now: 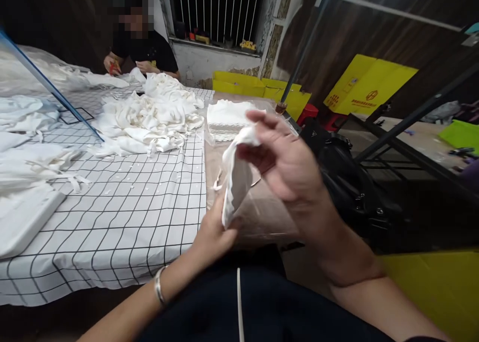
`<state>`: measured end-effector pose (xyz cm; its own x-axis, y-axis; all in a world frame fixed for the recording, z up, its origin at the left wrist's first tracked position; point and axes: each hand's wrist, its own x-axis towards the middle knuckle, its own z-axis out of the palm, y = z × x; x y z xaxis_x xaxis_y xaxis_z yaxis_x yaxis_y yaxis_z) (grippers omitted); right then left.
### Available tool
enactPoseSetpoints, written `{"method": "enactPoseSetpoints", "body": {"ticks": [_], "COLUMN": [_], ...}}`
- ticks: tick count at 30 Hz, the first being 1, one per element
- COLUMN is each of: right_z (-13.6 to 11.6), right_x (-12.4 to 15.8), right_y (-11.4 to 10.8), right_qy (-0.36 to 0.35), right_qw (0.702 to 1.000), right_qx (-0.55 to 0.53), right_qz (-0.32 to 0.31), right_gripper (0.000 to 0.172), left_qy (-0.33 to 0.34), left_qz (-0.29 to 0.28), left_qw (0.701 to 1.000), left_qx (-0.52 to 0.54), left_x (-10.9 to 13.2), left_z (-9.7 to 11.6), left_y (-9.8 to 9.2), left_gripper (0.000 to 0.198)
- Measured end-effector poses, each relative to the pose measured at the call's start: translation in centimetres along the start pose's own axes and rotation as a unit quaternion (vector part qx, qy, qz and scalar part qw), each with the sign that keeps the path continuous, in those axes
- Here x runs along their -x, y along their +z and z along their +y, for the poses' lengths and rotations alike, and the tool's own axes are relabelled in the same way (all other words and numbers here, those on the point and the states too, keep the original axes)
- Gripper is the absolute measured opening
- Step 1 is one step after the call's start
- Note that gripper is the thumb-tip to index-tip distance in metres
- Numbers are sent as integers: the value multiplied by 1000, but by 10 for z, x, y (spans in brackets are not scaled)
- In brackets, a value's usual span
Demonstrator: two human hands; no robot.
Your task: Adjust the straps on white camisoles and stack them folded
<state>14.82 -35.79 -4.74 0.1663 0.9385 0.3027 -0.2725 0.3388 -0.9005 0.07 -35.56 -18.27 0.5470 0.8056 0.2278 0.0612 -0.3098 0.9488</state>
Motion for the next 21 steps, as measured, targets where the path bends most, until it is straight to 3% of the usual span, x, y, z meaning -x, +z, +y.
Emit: {"method": "enactPoseSetpoints", "body": {"ticks": [2, 5, 7, 9, 12, 15, 18, 21], "right_z": [-36, -76, -89, -93, -93, -100, -107, -94], "right_x": [-3, -15, -33, -62, -110, -142, -144, -113], "right_y": [-13, -50, -78, -102, -126, -137, -146, -162], "right_qy": [-40, -55, -37, 3, 52, 45, 33, 67], "right_qw": [999, 991, 984, 979, 970, 962, 958, 951], "right_qx": [16, 72, 100, 105, 110, 125, 137, 154], "right_qz": [31, 94, 140, 177, 208, 237, 248, 261], "right_gripper": [17, 30, 33, 34, 26, 21, 23, 23], "left_qy": [10, -17, -19, 4, 32, 50, 142, 217], "left_qz": [-36, -92, -95, -54, 30, 105, 161, 142], "left_qw": [999, 993, 987, 977, 954, 919, 885, 866], "left_qx": [-34, -76, -128, -204, -297, -376, -412, -428], "left_x": [-8, -33, -66, -111, -182, -234, -253, -235], "left_z": [11, 44, 74, 105, 142, 166, 167, 134], "left_y": [-31, -94, -128, -146, -144, -131, -125, -115], "left_gripper": [21, 26, 34, 37, 31, 35, 35, 15]}}
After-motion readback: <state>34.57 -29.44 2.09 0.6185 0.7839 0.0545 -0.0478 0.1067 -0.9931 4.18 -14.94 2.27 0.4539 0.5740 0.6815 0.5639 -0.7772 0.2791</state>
